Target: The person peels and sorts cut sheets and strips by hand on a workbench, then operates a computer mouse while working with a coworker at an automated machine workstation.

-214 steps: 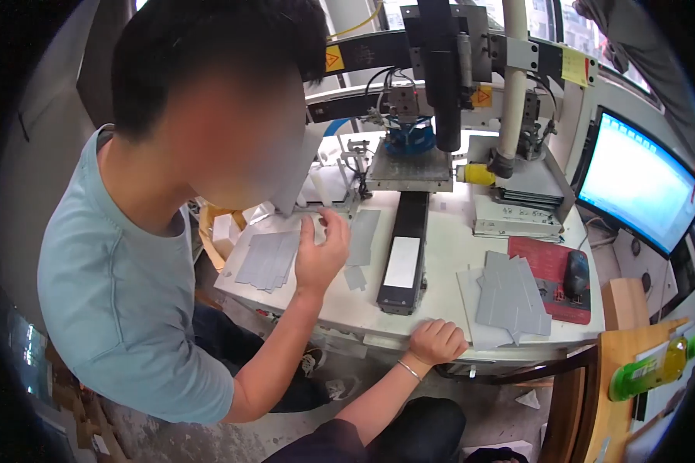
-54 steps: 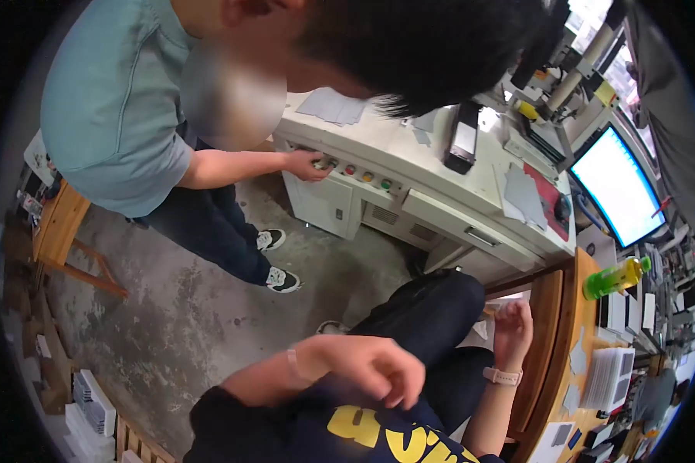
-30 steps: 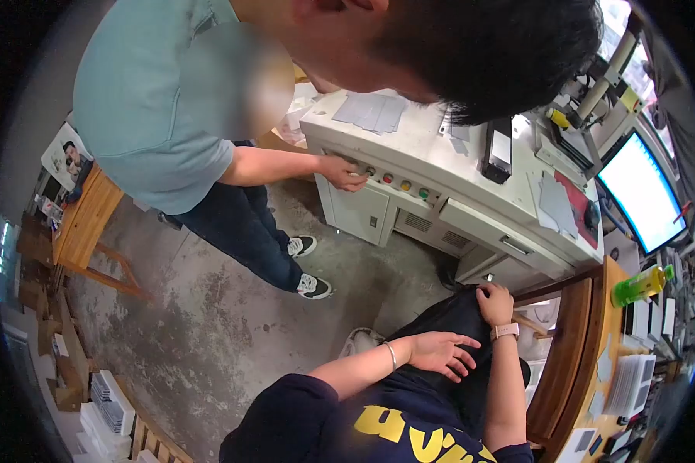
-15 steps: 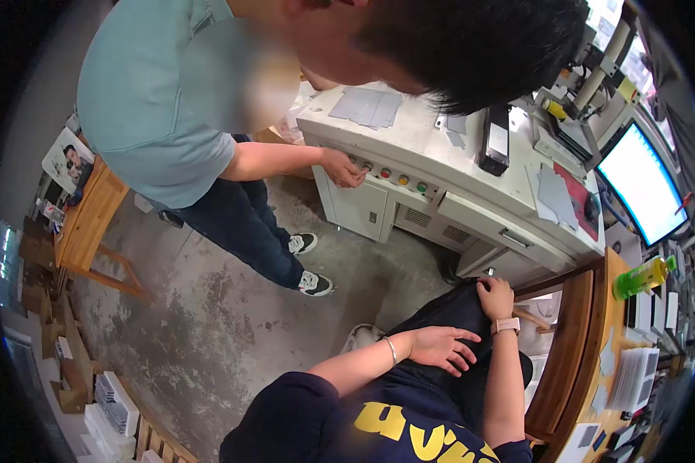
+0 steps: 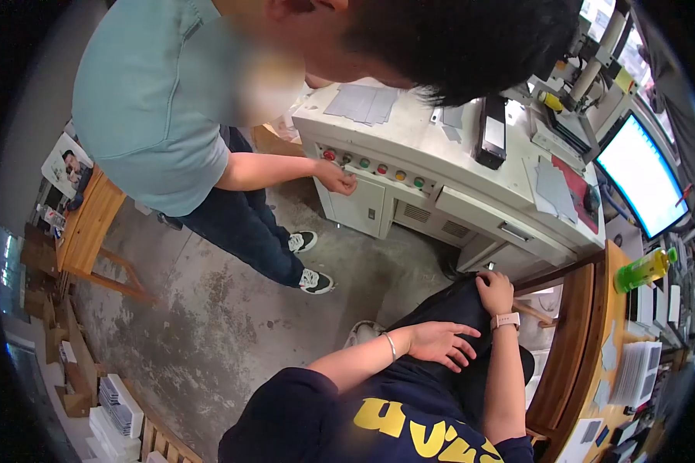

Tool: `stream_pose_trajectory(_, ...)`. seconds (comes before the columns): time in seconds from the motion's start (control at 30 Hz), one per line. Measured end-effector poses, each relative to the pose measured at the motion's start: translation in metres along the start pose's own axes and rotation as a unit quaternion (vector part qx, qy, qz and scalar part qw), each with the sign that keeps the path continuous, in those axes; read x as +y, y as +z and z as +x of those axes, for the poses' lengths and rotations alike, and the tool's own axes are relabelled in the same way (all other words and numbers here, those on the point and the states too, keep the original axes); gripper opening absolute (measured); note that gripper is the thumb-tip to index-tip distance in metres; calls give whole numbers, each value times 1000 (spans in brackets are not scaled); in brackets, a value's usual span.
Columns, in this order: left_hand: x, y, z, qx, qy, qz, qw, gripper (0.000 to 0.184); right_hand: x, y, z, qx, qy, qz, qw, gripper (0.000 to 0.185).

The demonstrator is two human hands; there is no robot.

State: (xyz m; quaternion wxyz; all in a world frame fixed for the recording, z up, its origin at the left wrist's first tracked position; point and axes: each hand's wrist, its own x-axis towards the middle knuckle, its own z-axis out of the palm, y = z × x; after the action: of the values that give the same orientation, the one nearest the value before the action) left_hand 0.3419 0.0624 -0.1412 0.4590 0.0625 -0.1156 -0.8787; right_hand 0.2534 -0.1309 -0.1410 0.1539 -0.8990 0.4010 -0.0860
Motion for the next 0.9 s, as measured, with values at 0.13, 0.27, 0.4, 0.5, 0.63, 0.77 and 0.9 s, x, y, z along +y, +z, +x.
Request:
stream_pose_trajectory(0.13,1,-1,0,-8,3,4,1000,44,0,1,2,5,2,-15,1000,26)
stream_pose_trajectory(0.27,-1,-3,0,-11,2,-1,1000,44,1,1,0,1,1,-10,1000,26)
stream_pose_trajectory(0.4,-1,-2,1,-9,3,-1,1000,45,1,2,0,15,-5,-8,1000,26)
stream_pose_trajectory(0.5,-1,-2,2,-5,-1,1,1000,45,3,2,-1,14,-5,-6,1000,25)
stream_pose_trajectory(0.63,-1,1,1,-1,3,1,1000,44,6,5,-2,30,-13,-4,999,25)
stream_pose_trajectory(0.77,-1,2,1,-3,0,0,1000,44,6,5,-2,25,-9,-3,1000,25)
stream_pose_trajectory(0.9,0,2,2,-11,-4,-1,1000,44,5,4,-3,32,-7,-5,999,24)
